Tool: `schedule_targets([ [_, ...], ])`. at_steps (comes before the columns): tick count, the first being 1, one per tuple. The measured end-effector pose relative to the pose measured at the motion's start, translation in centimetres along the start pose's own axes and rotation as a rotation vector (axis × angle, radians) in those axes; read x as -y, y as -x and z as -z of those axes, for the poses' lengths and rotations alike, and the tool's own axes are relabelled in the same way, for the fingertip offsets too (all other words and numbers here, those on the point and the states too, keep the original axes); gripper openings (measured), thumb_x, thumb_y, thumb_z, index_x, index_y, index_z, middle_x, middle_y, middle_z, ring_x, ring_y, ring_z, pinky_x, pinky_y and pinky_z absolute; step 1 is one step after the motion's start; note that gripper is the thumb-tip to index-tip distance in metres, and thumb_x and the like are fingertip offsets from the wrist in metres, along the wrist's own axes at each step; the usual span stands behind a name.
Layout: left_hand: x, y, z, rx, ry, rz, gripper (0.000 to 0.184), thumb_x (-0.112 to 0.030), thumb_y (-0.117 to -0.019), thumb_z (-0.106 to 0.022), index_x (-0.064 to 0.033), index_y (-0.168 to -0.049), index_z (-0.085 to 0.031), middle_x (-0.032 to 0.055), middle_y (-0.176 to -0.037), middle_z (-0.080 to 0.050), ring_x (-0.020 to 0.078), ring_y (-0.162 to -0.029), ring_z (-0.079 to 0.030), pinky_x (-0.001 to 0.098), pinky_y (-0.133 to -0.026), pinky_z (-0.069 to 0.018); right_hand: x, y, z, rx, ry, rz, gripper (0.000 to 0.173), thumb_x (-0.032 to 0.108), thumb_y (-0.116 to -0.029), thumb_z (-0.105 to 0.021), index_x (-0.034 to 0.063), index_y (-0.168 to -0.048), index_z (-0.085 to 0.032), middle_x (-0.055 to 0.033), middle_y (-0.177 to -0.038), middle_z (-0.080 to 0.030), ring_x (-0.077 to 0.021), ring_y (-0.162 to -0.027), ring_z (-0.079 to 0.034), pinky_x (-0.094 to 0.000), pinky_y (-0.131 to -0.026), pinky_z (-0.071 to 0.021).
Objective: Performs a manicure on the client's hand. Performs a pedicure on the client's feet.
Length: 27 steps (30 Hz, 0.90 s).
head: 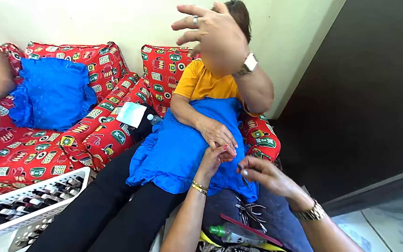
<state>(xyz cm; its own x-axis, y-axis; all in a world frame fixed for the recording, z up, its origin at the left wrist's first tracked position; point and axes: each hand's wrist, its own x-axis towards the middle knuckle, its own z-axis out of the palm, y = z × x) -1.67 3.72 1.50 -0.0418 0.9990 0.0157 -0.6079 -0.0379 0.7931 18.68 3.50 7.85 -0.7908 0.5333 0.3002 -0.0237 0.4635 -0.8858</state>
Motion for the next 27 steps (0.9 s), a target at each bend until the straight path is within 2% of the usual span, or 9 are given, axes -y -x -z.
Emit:
schedule_targets([
  [3,0.3,0.0,-0.4,-0.012,-0.006,-0.03,0.016,-0.005,-0.1019,-0.048,-0.0044,-0.096,-0.062,0.0049,-0.077,-0.074,0.0139,-0.068,-0.073,0.0297,-0.07,-0.0621,-0.3,-3.8,0.5,-0.103,-0.172,0.157,0.017,0.016,-0.1045,-0.047,0.0123,-0.096,-0.062,0.0123,-0.081,-0.068,0.0054,-0.072,-0.06,-0.015,-0.068,-0.0497],
  [5,0.4,0.0,-0.5,-0.02,-0.015,-0.036,0.014,-0.004,-0.1009,-0.048,-0.0054,-0.096,-0.061,0.0034,-0.077,-0.073,0.0128,-0.068,-0.072,0.0293,-0.07,-0.0618,-1.2,-5.5,-0.4,-0.237,-0.291,0.194,0.017,0.01,-0.1018,-0.05,0.0137,-0.096,-0.065,0.0122,-0.076,-0.067,0.0039,-0.065,-0.061,-0.0159,-0.064,-0.0515],
  [8,0.6,0.0,-0.3,-0.045,-0.027,-0.034,0.013,-0.002,-0.0991,-0.05,-0.0033,-0.095,-0.062,0.0058,-0.077,-0.074,0.0145,-0.068,-0.073,0.0304,-0.069,-0.0626,-3.8,-6.0,-0.9,-0.316,-0.314,0.097,0.012,0.008,-0.0999,-0.053,0.0077,-0.101,-0.065,0.0105,-0.068,-0.063,0.002,-0.051,-0.055,-0.0162,-0.049,-0.0486],
  [10,0.5,-0.2,-0.3,-0.054,-0.031,-0.03,0.011,-0.001,-0.0992,-0.052,-0.0015,-0.096,-0.062,0.0082,-0.08,-0.074,0.0168,-0.071,-0.073,0.0325,-0.072,-0.0629,-4.5,-5.5,-0.2,-0.31,-0.323,0.045,0.013,0.009,-0.0997,-0.053,0.0077,-0.102,-0.066,0.0103,-0.062,-0.06,0.0014,-0.047,-0.052,-0.0164,-0.046,-0.0461],
  [15,0.9,-0.5,-0.8,-0.072,-0.054,-0.069,0.019,0.0,-0.1018,-0.047,-0.0015,-0.094,-0.063,0.0069,-0.078,-0.073,0.014,-0.069,-0.073,0.0293,-0.072,-0.0624,-4.7,-4.7,-0.7,-0.376,-0.437,0.101,0.018,0.006,-0.099,-0.052,0.0115,-0.094,-0.069,0.0055,-0.063,-0.065,-0.0022,-0.053,-0.06,-0.0184,-0.054,-0.0518],
  [17,1.2,-0.4,-0.6,-0.075,-0.058,-0.073,0.019,-0.002,-0.1024,-0.049,-0.0006,-0.094,-0.066,0.0087,-0.08,-0.074,0.0153,-0.071,-0.073,0.0305,-0.075,-0.0625,-5.3,-4.1,-1.3,-0.452,-0.442,0.026,0.018,0.006,-0.0996,-0.051,0.0085,-0.094,-0.068,0.0042,-0.061,-0.063,-0.0023,-0.049,-0.058,-0.0178,-0.049,-0.05],
  [21,1.1,-0.5,-0.3,-0.051,-0.07,-0.072,0.02,-0.003,-0.104,-0.046,0.0013,-0.096,-0.064,0.0126,-0.083,-0.075,0.0198,-0.076,-0.075,0.0341,-0.08,-0.0622,-6.1,-1.6,-1.7,-0.637,-0.408,-0.125,0.016,0.007,-0.1005,-0.052,0.0054,-0.096,-0.067,0.0064,-0.061,-0.061,-0.0013,-0.044,-0.052,-0.0174,-0.043,-0.0469],
  [25,1.1,-0.5,-0.7,-0.069,-0.078,-0.086,0.02,-0.003,-0.1043,-0.046,0.0021,-0.098,-0.064,0.0139,-0.085,-0.076,0.0216,-0.074,-0.075,0.0346,-0.078,-0.0632,-6.0,0.1,-2.8,-0.627,-0.281,-0.194,0.016,0.01,-0.1005,-0.054,0.0033,-0.101,-0.068,0.0085,-0.063,-0.06,-0.0002,-0.045,-0.052,-0.0178,-0.044,-0.0472],
  [27,1.2,-0.6,-0.8,-0.074,-0.069,-0.103,0.02,-0.001,-0.1038,-0.045,0.0025,-0.099,-0.064,0.0147,-0.087,-0.076,0.0229,-0.074,-0.075,0.0353,-0.077,-0.0635,-5.7,0.1,-3.3,-0.629,-0.228,-0.215,0.017,0.011,-0.1004,-0.056,0.0012,-0.104,-0.068,0.0068,-0.066,-0.061,-0.0005,-0.046,-0.052,-0.0182,-0.045,-0.0484],
])
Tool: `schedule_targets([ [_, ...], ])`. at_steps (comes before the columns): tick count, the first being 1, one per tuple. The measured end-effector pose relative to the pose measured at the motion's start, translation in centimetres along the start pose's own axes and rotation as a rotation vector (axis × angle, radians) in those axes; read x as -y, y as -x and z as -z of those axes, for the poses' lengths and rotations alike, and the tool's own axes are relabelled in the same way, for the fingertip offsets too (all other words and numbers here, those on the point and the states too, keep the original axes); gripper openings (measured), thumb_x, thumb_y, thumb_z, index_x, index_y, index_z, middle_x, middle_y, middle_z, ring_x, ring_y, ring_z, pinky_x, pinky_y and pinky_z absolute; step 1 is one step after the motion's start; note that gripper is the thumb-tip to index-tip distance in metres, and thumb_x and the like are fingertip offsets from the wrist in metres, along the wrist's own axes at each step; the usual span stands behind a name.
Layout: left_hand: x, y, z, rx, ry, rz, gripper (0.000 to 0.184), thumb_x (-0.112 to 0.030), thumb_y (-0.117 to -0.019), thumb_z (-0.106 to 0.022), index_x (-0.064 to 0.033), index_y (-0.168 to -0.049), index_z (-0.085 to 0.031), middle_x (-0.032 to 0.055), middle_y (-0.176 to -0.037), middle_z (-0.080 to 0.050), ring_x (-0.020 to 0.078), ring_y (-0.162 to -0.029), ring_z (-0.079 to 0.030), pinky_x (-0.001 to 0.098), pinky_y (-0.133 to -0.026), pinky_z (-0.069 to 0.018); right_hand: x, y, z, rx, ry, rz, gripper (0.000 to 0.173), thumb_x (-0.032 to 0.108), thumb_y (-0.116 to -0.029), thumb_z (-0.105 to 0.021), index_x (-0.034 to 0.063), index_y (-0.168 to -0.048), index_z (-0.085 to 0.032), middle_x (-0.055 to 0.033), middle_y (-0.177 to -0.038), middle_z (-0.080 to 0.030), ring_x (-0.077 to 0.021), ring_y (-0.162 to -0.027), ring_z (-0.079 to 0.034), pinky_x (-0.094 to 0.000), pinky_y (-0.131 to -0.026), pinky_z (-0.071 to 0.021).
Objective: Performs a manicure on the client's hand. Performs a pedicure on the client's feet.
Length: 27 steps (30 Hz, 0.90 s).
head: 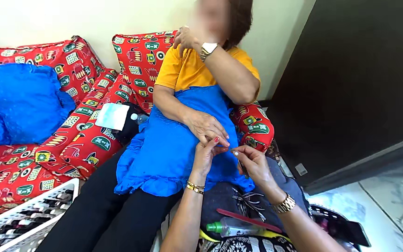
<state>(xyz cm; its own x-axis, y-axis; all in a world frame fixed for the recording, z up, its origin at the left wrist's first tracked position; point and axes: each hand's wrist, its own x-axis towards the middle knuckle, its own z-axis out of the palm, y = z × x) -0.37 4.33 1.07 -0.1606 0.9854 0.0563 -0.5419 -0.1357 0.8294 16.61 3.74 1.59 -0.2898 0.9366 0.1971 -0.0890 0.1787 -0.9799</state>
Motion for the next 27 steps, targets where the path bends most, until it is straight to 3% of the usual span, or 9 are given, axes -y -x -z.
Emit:
schedule_targets([
  [27,0.9,-0.3,-0.3,-0.102,-0.009,-0.051,0.018,0.004,-0.1003,-0.049,0.0029,-0.094,-0.065,0.0143,-0.082,-0.075,0.0207,-0.073,-0.075,0.0341,-0.078,-0.0625,0.0,-1.2,-1.5,-0.052,-0.008,-0.107,0.014,0.007,-0.1022,-0.055,-0.0012,-0.103,-0.066,0.0006,-0.066,-0.063,-0.0057,-0.046,-0.058,-0.0211,-0.046,-0.0537],
])
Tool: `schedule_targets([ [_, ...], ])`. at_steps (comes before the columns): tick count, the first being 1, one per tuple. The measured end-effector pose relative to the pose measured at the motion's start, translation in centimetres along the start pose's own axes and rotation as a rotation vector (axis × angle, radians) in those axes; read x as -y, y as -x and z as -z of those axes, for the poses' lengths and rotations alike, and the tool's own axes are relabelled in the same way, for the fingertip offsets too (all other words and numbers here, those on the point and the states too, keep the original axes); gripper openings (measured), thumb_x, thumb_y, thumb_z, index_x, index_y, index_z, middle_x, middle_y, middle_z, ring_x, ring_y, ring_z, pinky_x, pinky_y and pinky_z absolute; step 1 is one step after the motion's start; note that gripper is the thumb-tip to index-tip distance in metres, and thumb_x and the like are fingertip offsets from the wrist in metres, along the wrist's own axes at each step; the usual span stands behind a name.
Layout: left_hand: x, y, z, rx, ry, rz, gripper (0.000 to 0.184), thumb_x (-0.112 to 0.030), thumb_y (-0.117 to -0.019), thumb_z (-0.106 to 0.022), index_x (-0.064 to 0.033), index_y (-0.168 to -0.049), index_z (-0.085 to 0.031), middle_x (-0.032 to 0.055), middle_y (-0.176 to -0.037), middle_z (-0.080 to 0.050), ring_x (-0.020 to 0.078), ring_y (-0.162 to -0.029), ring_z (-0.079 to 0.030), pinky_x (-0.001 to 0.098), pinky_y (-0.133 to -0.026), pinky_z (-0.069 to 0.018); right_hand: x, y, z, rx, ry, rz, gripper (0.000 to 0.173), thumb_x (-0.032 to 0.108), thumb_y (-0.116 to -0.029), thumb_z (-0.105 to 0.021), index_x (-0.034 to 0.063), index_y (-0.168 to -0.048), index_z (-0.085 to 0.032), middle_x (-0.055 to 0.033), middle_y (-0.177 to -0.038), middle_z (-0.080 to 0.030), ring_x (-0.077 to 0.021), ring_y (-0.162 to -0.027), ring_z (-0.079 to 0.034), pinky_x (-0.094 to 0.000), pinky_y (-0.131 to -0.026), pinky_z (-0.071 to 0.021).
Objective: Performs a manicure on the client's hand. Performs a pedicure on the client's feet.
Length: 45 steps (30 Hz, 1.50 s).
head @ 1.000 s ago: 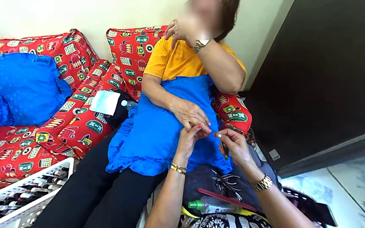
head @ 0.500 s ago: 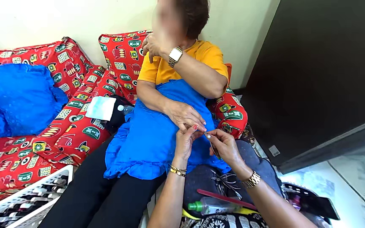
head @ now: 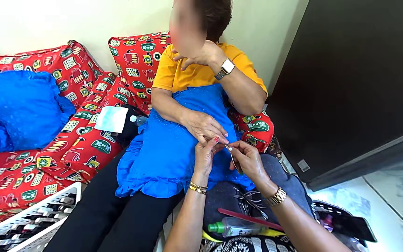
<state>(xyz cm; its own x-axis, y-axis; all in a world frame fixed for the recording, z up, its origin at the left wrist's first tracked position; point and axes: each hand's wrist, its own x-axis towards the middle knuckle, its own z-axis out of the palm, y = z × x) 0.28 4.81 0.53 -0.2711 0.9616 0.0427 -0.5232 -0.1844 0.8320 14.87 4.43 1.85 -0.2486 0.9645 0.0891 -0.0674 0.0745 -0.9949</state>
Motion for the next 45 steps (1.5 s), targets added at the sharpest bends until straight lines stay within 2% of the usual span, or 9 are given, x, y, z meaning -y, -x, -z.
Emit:
schedule_targets([
  [7,0.0,0.0,-0.1,-0.013,0.022,-0.011,0.016,0.003,-0.1006,-0.048,0.0023,-0.094,-0.063,0.0148,-0.082,-0.075,0.022,-0.073,-0.075,0.0349,-0.078,-0.0629,-0.3,0.0,0.0,0.03,-0.018,0.008,0.018,0.009,-0.1042,-0.051,-0.0014,-0.112,-0.064,0.0047,-0.064,-0.055,-0.0001,-0.042,-0.045,-0.0163,-0.042,-0.0413],
  [9,0.0,-0.1,-0.1,-0.001,0.016,-0.019,0.018,0.002,-0.1008,-0.048,0.002,-0.093,-0.064,0.0148,-0.082,-0.075,0.0222,-0.074,-0.075,0.0353,-0.078,-0.0626,-0.5,0.1,0.1,0.037,-0.031,0.03,0.02,0.008,-0.1037,-0.05,-0.002,-0.114,-0.065,0.0054,-0.064,-0.055,0.0003,-0.043,-0.045,-0.0164,-0.042,-0.0419],
  [16,0.1,-0.1,-0.1,-0.008,0.002,-0.02,0.018,0.003,-0.1006,-0.048,0.003,-0.092,-0.064,0.0153,-0.082,-0.075,0.0223,-0.074,-0.075,0.0355,-0.08,-0.0624,-0.5,0.2,-0.3,-0.005,-0.14,-0.004,0.018,0.005,-0.1037,-0.051,-0.0038,-0.109,-0.066,0.0,-0.064,-0.063,-0.0061,-0.043,-0.057,-0.0209,-0.042,-0.051],
  [23,0.1,-0.1,-0.2,-0.02,0.004,-0.019,0.018,0.004,-0.1004,-0.048,0.0025,-0.092,-0.064,0.015,-0.081,-0.075,0.0217,-0.073,-0.075,0.0345,-0.079,-0.0624,-0.6,0.2,-1.2,-0.037,-0.22,-0.033,0.015,0.004,-0.1042,-0.05,-0.0027,-0.105,-0.063,0.0001,-0.064,-0.061,-0.0059,-0.042,-0.056,-0.0201,-0.041,-0.0499],
  [29,0.1,-0.1,-0.2,-0.021,0.021,-0.022,0.017,0.003,-0.1009,-0.048,0.003,-0.093,-0.064,0.0154,-0.083,-0.075,0.0223,-0.074,-0.075,0.0352,-0.078,-0.0627,-1.1,0.2,-1.1,-0.02,-0.22,0.006,0.019,0.007,-0.105,-0.048,-0.0015,-0.111,-0.064,0.0048,-0.062,-0.054,-0.0006,-0.04,-0.042,-0.0169,-0.04,-0.041],
  [31,0.1,-0.1,-0.3,-0.023,0.022,-0.022,0.018,0.003,-0.101,-0.048,0.0025,-0.093,-0.064,0.0149,-0.082,-0.075,0.022,-0.074,-0.075,0.0348,-0.078,-0.0626,-1.1,0.3,-1.1,-0.014,-0.224,0.013,0.02,0.007,-0.1049,-0.048,-0.0025,-0.112,-0.064,0.0047,-0.062,-0.054,-0.0008,-0.04,-0.043,-0.0168,-0.04,-0.0415],
  [37,-0.1,0.0,-0.4,-0.03,0.011,-0.03,0.02,0.003,-0.1014,-0.047,0.0023,-0.092,-0.065,0.0141,-0.081,-0.075,0.0208,-0.073,-0.075,0.0341,-0.078,-0.0625,-1.0,0.4,-1.5,-0.044,-0.271,0.015,0.02,0.004,-0.1049,-0.047,-0.0043,-0.11,-0.064,-0.0001,-0.064,-0.063,-0.006,-0.042,-0.057,-0.0208,-0.04,-0.0507],
  [42,0.0,-0.1,-0.3,-0.019,0.022,-0.033,0.022,0.003,-0.1006,-0.047,0.0015,-0.089,-0.066,0.0137,-0.081,-0.075,0.0201,-0.073,-0.074,0.034,-0.078,-0.0624,-0.7,0.2,-2.0,-0.064,-0.319,-0.018,0.015,0.004,-0.1049,-0.048,-0.0028,-0.104,-0.062,0.0003,-0.062,-0.06,-0.0059,-0.042,-0.055,-0.0208,-0.041,-0.0506],
  [45,0.1,-0.2,-0.3,-0.026,0.02,-0.029,0.021,0.003,-0.1005,-0.047,0.0016,-0.09,-0.065,0.0135,-0.081,-0.075,0.0204,-0.073,-0.074,0.0341,-0.078,-0.0624,-0.6,0.2,-2.0,-0.048,-0.33,-0.041,0.015,0.005,-0.1058,-0.046,-0.0004,-0.103,-0.06,0.0027,-0.059,-0.055,-0.0037,-0.039,-0.049,-0.0191,-0.039,-0.0464],
])
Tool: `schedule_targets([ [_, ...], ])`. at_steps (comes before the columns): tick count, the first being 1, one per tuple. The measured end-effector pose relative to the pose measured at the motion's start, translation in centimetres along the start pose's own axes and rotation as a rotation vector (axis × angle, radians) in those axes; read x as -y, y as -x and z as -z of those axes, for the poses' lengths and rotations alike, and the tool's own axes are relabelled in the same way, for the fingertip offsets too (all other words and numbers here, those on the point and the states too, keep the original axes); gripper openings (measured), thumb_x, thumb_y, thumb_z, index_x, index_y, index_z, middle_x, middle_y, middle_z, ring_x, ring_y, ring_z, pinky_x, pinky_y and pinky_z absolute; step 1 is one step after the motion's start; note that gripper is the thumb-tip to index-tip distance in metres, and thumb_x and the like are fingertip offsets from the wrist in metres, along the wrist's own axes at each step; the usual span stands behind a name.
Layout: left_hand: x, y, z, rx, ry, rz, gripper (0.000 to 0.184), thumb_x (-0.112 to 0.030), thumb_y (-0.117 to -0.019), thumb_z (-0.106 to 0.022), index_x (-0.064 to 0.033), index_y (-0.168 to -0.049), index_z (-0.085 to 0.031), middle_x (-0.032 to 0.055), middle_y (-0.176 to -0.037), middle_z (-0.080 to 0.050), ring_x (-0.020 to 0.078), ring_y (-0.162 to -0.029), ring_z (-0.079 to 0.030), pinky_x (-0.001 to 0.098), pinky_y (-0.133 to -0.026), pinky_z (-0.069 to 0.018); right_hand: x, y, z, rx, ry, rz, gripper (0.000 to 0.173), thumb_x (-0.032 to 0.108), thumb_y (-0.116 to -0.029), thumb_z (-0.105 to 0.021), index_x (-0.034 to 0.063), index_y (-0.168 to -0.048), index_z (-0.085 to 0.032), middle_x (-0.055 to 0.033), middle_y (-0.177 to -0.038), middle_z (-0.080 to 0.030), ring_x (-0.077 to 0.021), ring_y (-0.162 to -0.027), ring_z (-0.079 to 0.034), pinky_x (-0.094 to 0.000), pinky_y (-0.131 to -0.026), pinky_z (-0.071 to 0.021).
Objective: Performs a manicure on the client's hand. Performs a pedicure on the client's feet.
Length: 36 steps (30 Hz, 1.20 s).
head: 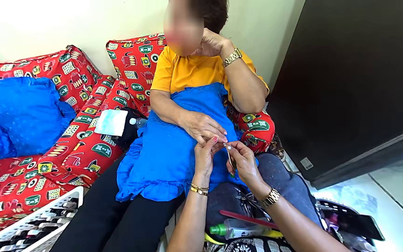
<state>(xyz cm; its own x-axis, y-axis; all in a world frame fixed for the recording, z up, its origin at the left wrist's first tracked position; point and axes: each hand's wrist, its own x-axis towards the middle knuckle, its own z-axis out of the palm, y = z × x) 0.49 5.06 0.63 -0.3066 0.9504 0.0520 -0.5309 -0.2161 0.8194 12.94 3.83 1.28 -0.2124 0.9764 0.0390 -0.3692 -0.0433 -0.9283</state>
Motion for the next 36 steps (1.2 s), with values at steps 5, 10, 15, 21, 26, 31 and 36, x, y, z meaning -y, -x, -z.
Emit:
schedule_targets([
  [5,-0.1,0.0,0.0,-0.008,0.023,0.007,0.021,0.004,-0.1005,-0.047,0.0017,-0.09,-0.065,0.0147,-0.08,-0.075,0.0209,-0.072,-0.075,0.0337,-0.077,-0.0627,-0.3,0.1,0.3,0.019,-0.004,0.027,0.019,0.006,-0.1055,-0.046,-0.0015,-0.108,-0.063,0.0039,-0.06,-0.054,-0.0023,-0.039,-0.046,-0.018,-0.039,-0.0436],
  [10,-0.2,0.1,0.0,0.003,0.017,-0.002,0.023,0.003,-0.1008,-0.046,0.0016,-0.09,-0.066,0.0144,-0.081,-0.075,0.0208,-0.073,-0.075,0.0339,-0.079,-0.0624,-0.4,0.0,-0.3,-0.017,-0.045,0.042,0.017,0.003,-0.1045,-0.047,-0.0044,-0.105,-0.063,-0.0007,-0.061,-0.061,-0.0064,-0.042,-0.056,-0.0208,-0.04,-0.0503],
  [15,-0.1,0.0,-0.1,-0.021,0.022,0.005,0.02,0.005,-0.1002,-0.047,0.0018,-0.09,-0.064,0.0142,-0.081,-0.075,0.0209,-0.073,-0.075,0.0346,-0.078,-0.0627,-0.3,-0.2,-0.5,-0.032,-0.074,0.011,0.015,0.003,-0.1054,-0.047,-0.0023,-0.101,-0.06,0.0009,-0.058,-0.056,-0.0048,-0.04,-0.051,-0.0196,-0.04,-0.0479],
  [21,-0.2,0.1,-0.2,-0.021,0.022,0.008,0.02,0.005,-0.1006,-0.047,0.0016,-0.09,-0.064,0.0143,-0.081,-0.075,0.0212,-0.072,-0.075,0.0343,-0.078,-0.0628,-0.5,-0.1,0.1,0.0,-0.073,0.028,0.018,0.004,-0.1047,-0.046,-0.0027,-0.105,-0.063,0.0028,-0.057,-0.056,-0.0034,-0.04,-0.05,-0.0191,-0.04,-0.0469],
  [26,-0.1,0.2,-0.1,-0.03,0.003,0.013,0.02,0.002,-0.1022,-0.046,0.0021,-0.093,-0.063,0.0139,-0.08,-0.074,0.0206,-0.072,-0.074,0.0342,-0.077,-0.0624,-0.5,-0.2,0.3,0.033,-0.024,0.016,0.015,0.005,-0.105,-0.046,-0.0004,-0.102,-0.06,0.0029,-0.06,-0.055,-0.0042,-0.04,-0.05,-0.0197,-0.04,-0.0473],
  [31,-2.2,1.6,0.5,-0.038,0.019,0.117,0.019,-0.004,-0.1052,-0.045,0.0002,-0.096,-0.062,0.0115,-0.079,-0.074,0.0194,-0.072,-0.074,0.0329,-0.074,-0.0626,1.1,0.4,3.6,0.305,0.004,-0.044,0.018,0.008,-0.1021,-0.046,0.0068,-0.1,-0.064,0.0081,-0.056,-0.055,-0.0018,-0.04,-0.05,-0.0191,-0.041,-0.0468],
  [36,-3.9,3.0,2.2,0.029,-0.011,0.151,0.021,-0.007,-0.1059,-0.045,-0.0042,-0.095,-0.063,0.0053,-0.076,-0.072,0.0127,-0.07,-0.071,0.0262,-0.069,-0.0591,5.8,-1.8,1.4,0.558,-0.09,0.043,0.025,0.015,-0.1036,-0.045,0.0165,-0.096,-0.069,0.0055,-0.057,-0.063,-0.0021,-0.045,-0.057,-0.0187,-0.047,-0.051],
])
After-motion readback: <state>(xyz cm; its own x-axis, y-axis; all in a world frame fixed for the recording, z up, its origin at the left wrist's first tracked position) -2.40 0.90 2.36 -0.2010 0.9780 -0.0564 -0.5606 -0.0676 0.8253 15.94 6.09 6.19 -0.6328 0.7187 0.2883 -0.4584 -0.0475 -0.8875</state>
